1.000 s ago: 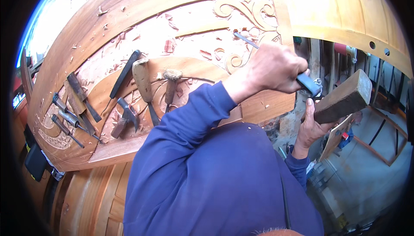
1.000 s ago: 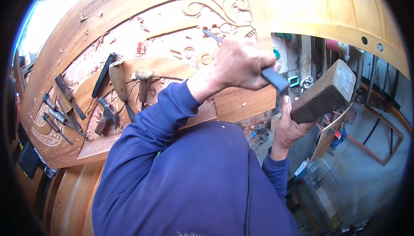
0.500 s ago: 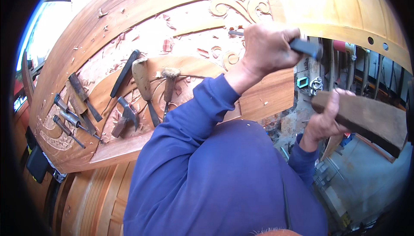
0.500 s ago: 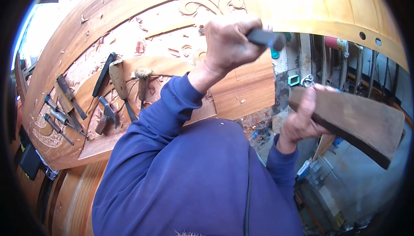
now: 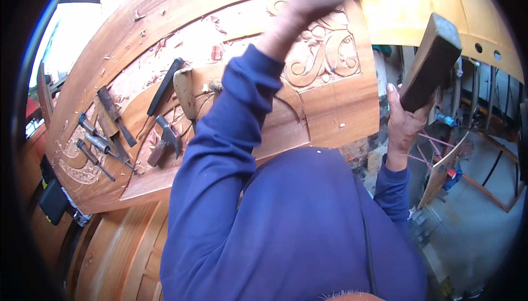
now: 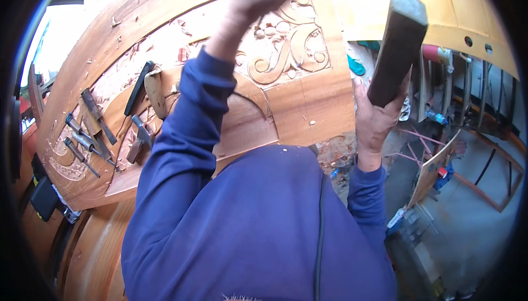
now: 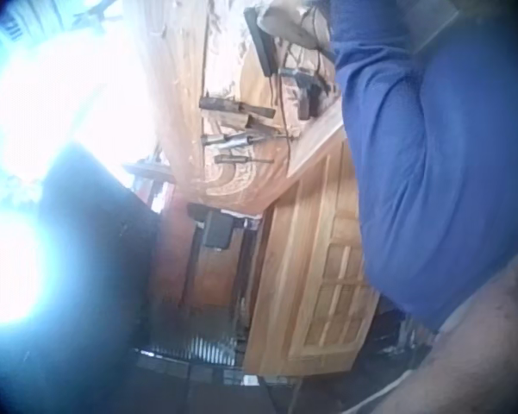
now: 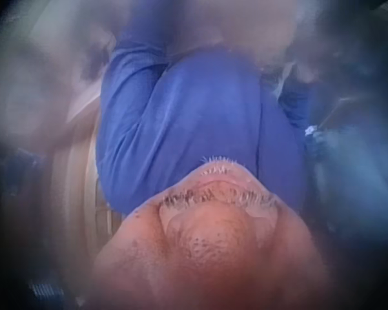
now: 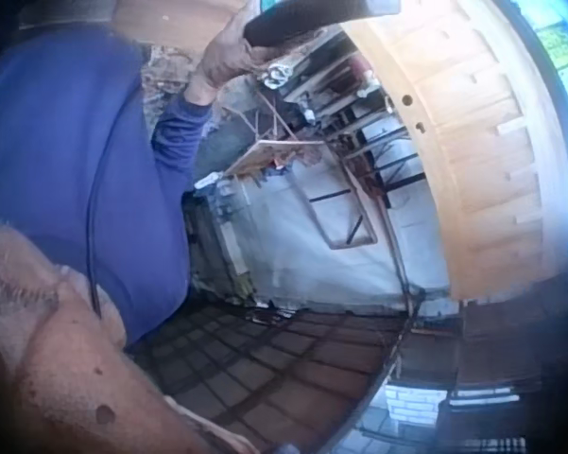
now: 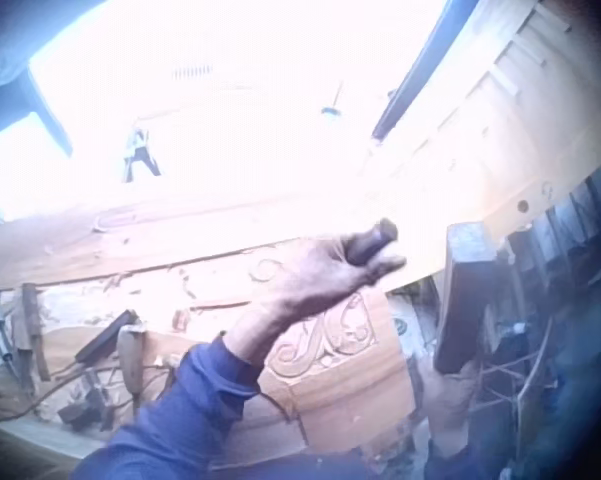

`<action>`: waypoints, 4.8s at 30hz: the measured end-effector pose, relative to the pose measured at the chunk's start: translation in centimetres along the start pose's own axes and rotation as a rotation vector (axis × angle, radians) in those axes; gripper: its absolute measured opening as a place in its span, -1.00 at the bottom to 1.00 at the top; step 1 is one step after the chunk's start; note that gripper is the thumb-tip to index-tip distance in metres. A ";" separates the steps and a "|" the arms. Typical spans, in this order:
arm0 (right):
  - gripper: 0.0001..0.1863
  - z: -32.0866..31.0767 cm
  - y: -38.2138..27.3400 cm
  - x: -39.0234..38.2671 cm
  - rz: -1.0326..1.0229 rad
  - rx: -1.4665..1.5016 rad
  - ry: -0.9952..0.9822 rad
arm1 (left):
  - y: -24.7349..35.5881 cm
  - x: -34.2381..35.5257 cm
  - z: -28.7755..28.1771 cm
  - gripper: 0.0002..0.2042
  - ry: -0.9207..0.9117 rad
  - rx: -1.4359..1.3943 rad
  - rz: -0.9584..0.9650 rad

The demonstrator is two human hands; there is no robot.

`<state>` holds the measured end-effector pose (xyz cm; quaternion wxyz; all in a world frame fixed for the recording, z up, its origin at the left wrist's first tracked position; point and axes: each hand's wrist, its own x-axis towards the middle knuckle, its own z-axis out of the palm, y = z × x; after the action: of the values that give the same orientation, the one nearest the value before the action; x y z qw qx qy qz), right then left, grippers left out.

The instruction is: The person carves decorative floral patterns into a large wooden board using a chisel and a wooden mallet.

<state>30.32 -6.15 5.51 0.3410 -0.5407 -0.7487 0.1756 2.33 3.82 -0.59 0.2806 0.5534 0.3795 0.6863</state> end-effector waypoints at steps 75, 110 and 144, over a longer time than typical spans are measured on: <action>-0.34 -0.1 7.5 -5.5 0.641 0.945 -0.370 | 8.6 -5.5 -0.6 -0.60 0.310 -0.298 -0.375; -0.30 -2.4 -1.7 15.6 -0.635 0.132 -0.206 | 2.4 -3.0 2.7 -0.65 0.138 -0.454 -0.272; -0.17 -5.3 6.9 -6.1 0.418 0.305 -0.060 | 3.0 -6.1 9.2 -0.65 -0.212 0.576 0.160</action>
<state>39.93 -9.99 2.96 0.3524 -0.6208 -0.5952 0.3690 12.84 -0.84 -0.54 0.0954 0.7067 0.4821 0.5089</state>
